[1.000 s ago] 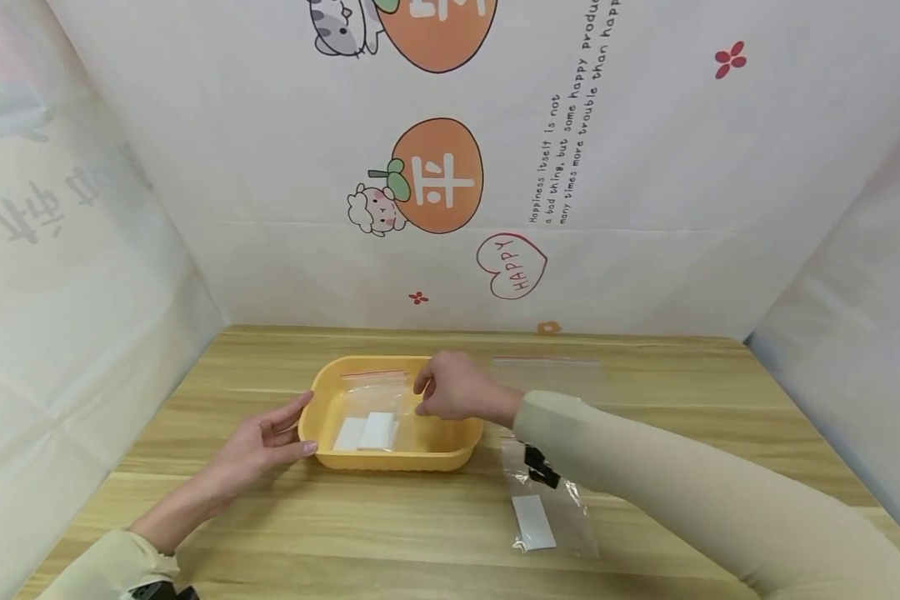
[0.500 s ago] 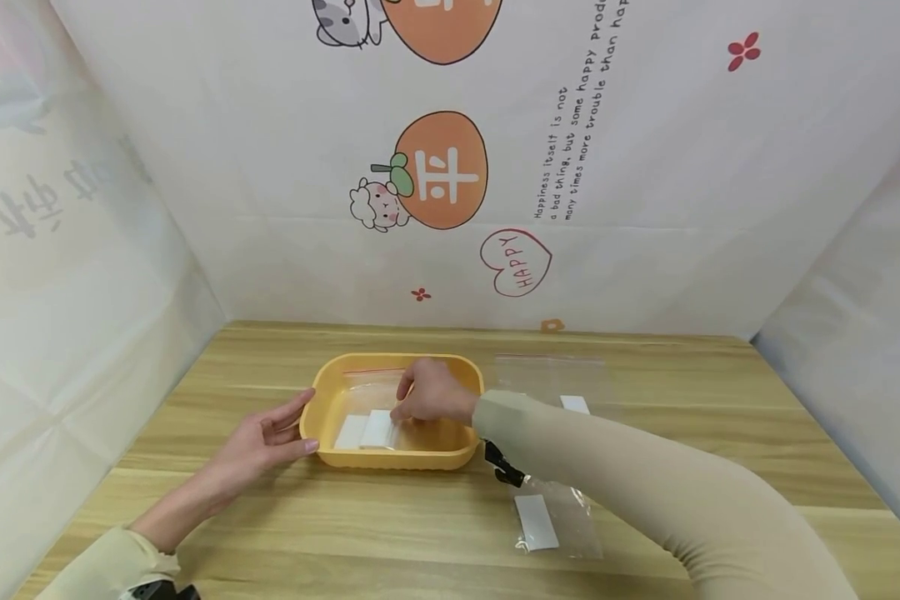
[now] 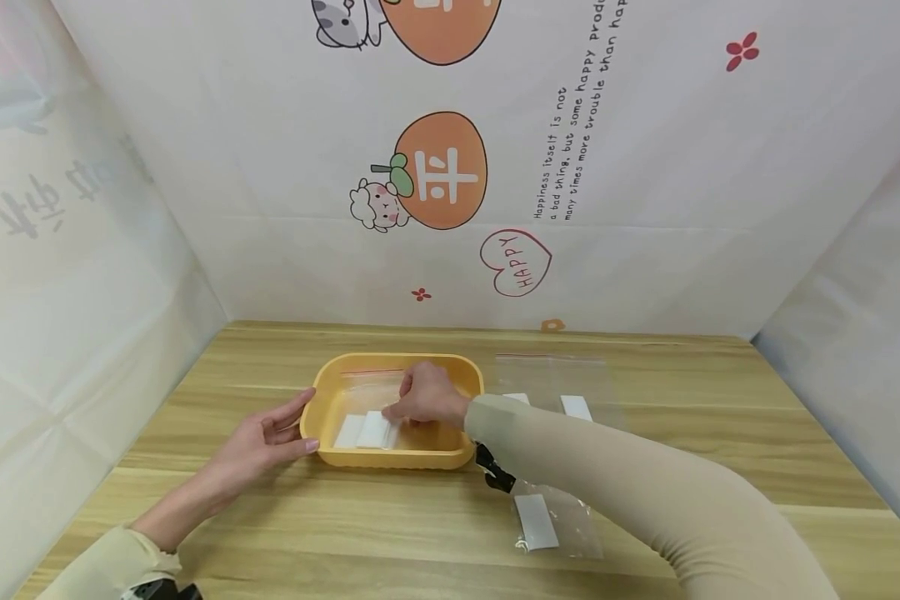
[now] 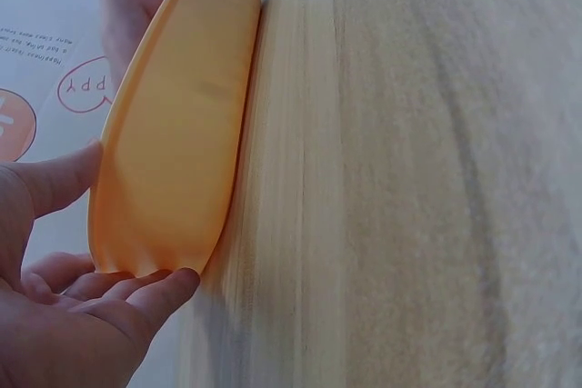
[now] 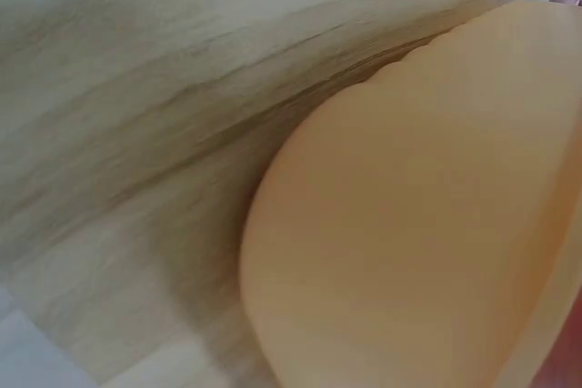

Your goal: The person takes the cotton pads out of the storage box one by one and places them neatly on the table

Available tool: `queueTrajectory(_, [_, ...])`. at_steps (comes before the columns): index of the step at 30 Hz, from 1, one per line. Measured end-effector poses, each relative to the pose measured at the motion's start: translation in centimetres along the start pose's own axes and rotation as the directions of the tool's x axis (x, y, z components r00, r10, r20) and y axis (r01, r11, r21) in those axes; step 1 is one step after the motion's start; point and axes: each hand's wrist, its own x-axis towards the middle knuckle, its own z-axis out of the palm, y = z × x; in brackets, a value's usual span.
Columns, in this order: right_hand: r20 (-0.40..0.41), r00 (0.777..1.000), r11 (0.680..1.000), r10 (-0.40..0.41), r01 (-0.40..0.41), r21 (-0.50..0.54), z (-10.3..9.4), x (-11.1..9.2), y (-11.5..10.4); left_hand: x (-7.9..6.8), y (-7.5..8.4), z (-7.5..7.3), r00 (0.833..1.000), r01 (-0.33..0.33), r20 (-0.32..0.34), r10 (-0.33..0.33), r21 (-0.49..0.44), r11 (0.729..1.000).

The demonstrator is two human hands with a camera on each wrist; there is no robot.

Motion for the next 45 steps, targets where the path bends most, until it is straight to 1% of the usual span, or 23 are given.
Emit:
queueTrajectory(5, [0.024, 1.000, 1.000, 0.015, -0.015, -0.008, 0.3, 0.2, -0.4, 0.0, -0.1, 0.0, 1.000, -0.002, -0.001, 0.002, -0.003, 1.000])
queueTrajectory(10, [0.033, 0.999, 0.999, 0.029, -0.030, 0.025, 0.6, 0.3, -0.5, 0.1, -0.1, 0.0, 1.000, -0.009, -0.002, 0.009, 0.004, 1.000])
queueTrajectory(16, [0.001, 1.000, 0.996, 0.011, -0.011, 0.084, 0.3, 0.2, -0.3, 0.1, -0.2, -0.1, 1.000, -0.012, 0.003, 0.012, -0.004, 1.000])
queueTrajectory(20, [-0.028, 0.999, 0.987, 0.021, -0.016, 0.163, -0.3, 0.2, -0.1, 0.1, -0.3, -0.1, 1.000, -0.008, 0.003, 0.008, -0.011, 1.000])
queueTrajectory(23, [-0.002, 0.998, 0.961, 0.060, -0.057, 0.270, -0.8, 0.4, -0.1, 0.1, -0.2, -0.1, 1.000, -0.009, 0.000, 0.009, -0.009, 1.000])
queueTrajectory(27, [0.058, 0.993, 0.908, 0.102, -0.116, 0.402, -1.4, 0.6, 0.0, 0.0, -0.2, 0.0, 1.000, -0.008, -0.002, 0.008, -0.003, 1.000])
queueTrajectory(30, [0.089, 0.990, 0.875, 0.105, -0.134, 0.464, -1.5, 0.6, 0.0, 0.0, -0.2, 0.0, 1.000, -0.009, -0.002, 0.009, -0.005, 1.000])
queueTrajectory(32, [0.113, 0.990, 0.867, 0.087, -0.131, 0.482, -1.4, 0.5, 0.0, 0.0, -0.2, -0.1, 1.000, -0.010, -0.002, 0.010, -0.008, 1.000])
queueTrajectory(35, [0.143, 0.989, 0.877, 0.027, -0.093, 0.471, -0.9, 0.3, -0.1, 0.0, -0.1, 0.0, 1.000, -0.012, 0.001, 0.012, -0.012, 1.000])
queueTrajectory(38, [0.156, 0.987, 0.901, -0.027, -0.044, 0.432, 0.0, 0.7, 0.0, 0.0, -0.1, 0.0, 1.000, -0.009, 0.000, 0.009, -0.015, 1.000])
queueTrajectory(42, [0.152, 0.987, 0.942, -0.055, 0.001, 0.336, 0.8, 0.9, -0.1, -0.1, -0.1, 0.0, 1.000, -0.007, 0.001, 0.007, -0.025, 1.000])
queueTrajectory(45, [0.143, 0.987, 0.961, -0.067, 0.026, 0.275, 0.7, 0.5, -0.6, -0.1, -0.1, 0.0, 1.000, -0.004, 0.005, 0.004, -0.029, 1.000])
